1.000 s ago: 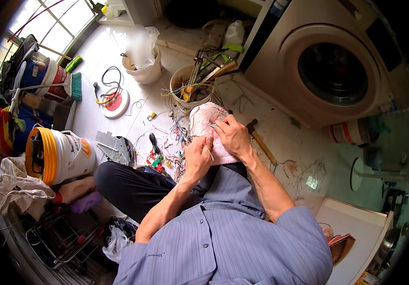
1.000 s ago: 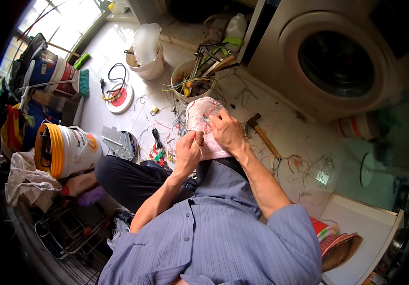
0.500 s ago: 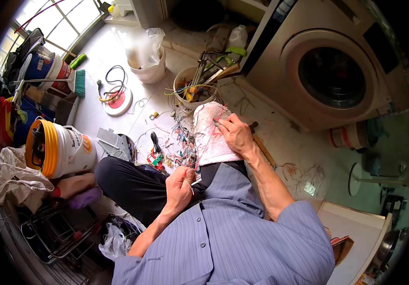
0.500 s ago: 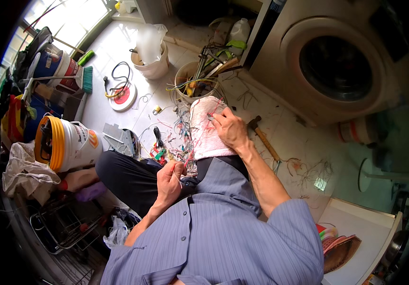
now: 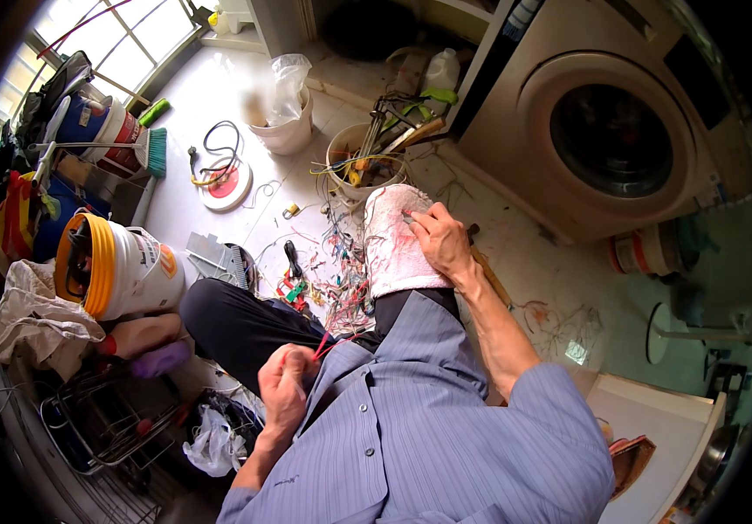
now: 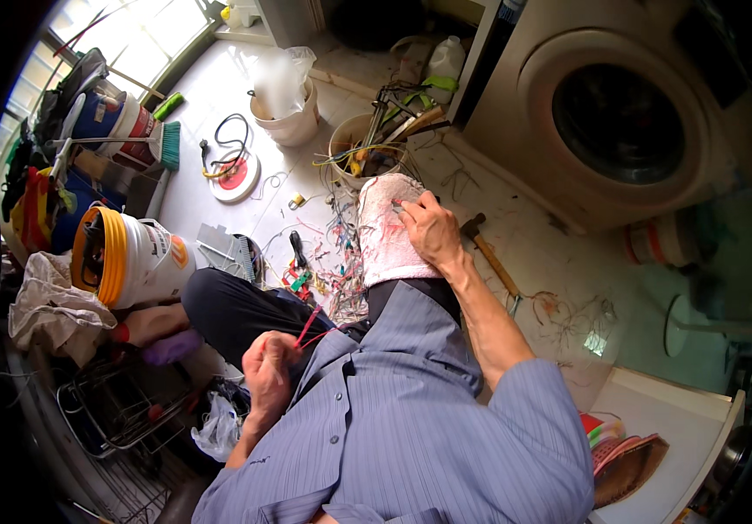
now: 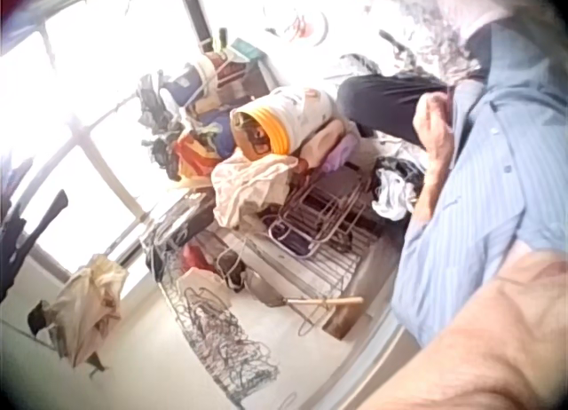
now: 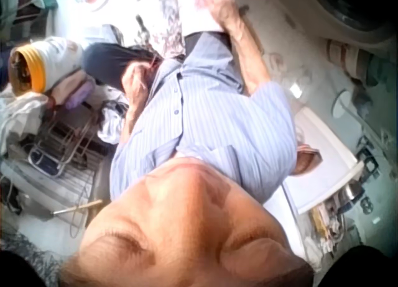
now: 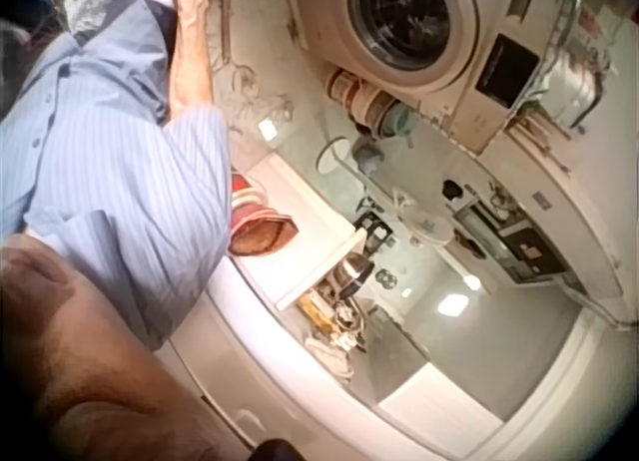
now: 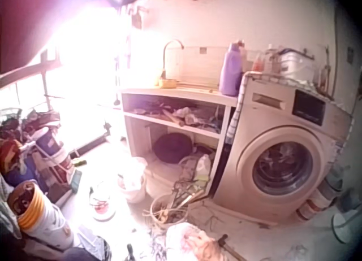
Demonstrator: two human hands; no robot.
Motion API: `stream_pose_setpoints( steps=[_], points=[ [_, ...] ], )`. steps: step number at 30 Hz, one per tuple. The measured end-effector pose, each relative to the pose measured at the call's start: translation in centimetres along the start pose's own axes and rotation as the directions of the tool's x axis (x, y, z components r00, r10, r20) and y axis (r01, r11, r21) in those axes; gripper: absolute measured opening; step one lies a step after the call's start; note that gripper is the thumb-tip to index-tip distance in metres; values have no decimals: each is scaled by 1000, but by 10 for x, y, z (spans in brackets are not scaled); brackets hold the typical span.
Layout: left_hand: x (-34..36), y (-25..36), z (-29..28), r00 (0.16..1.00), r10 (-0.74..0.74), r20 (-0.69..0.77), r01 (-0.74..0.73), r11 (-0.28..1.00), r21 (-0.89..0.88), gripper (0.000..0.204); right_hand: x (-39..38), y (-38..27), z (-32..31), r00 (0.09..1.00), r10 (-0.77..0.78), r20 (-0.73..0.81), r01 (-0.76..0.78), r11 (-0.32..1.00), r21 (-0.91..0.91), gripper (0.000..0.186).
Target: The person sits on the floor and uses pliers to strip and twist colored wires together, working on a bundle wrapped in pink cloth.
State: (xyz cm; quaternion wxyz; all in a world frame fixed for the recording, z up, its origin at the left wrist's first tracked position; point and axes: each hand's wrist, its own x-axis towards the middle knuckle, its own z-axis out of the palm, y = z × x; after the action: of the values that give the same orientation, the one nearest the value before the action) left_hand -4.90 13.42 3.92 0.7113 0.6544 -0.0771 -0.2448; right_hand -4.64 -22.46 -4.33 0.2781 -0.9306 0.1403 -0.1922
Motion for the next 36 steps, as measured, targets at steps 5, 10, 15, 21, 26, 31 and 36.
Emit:
stream_pose_setpoints(
  steps=[5,10,15,21,26,31,36],
  points=[
    [9,24,-4,979,195,-63,-202,969,-144,45,3,11,-1,994,104,40,-109,975,193,24],
    [47,58,37,954,297,40,-279,928,-246,40,-5,38,-4,935,346,82,-339,794,504,27],
    [91,97,84,876,425,227,-365,893,-262,40,-18,39,-25,888,452,78,-416,722,552,25],
    [129,78,113,879,389,276,-367,921,-131,40,-35,54,-37,891,454,-23,-375,764,525,26],
    [171,-59,100,960,-64,274,36,994,106,39,-42,48,-29,934,354,-54,-318,888,331,27],
    [170,-89,104,977,-66,203,29,983,179,42,-39,31,-22,955,293,-30,-269,909,319,26],
    [170,-80,109,975,-76,208,25,970,241,38,-11,15,-7,980,191,-57,-165,939,302,21]
  ],
)
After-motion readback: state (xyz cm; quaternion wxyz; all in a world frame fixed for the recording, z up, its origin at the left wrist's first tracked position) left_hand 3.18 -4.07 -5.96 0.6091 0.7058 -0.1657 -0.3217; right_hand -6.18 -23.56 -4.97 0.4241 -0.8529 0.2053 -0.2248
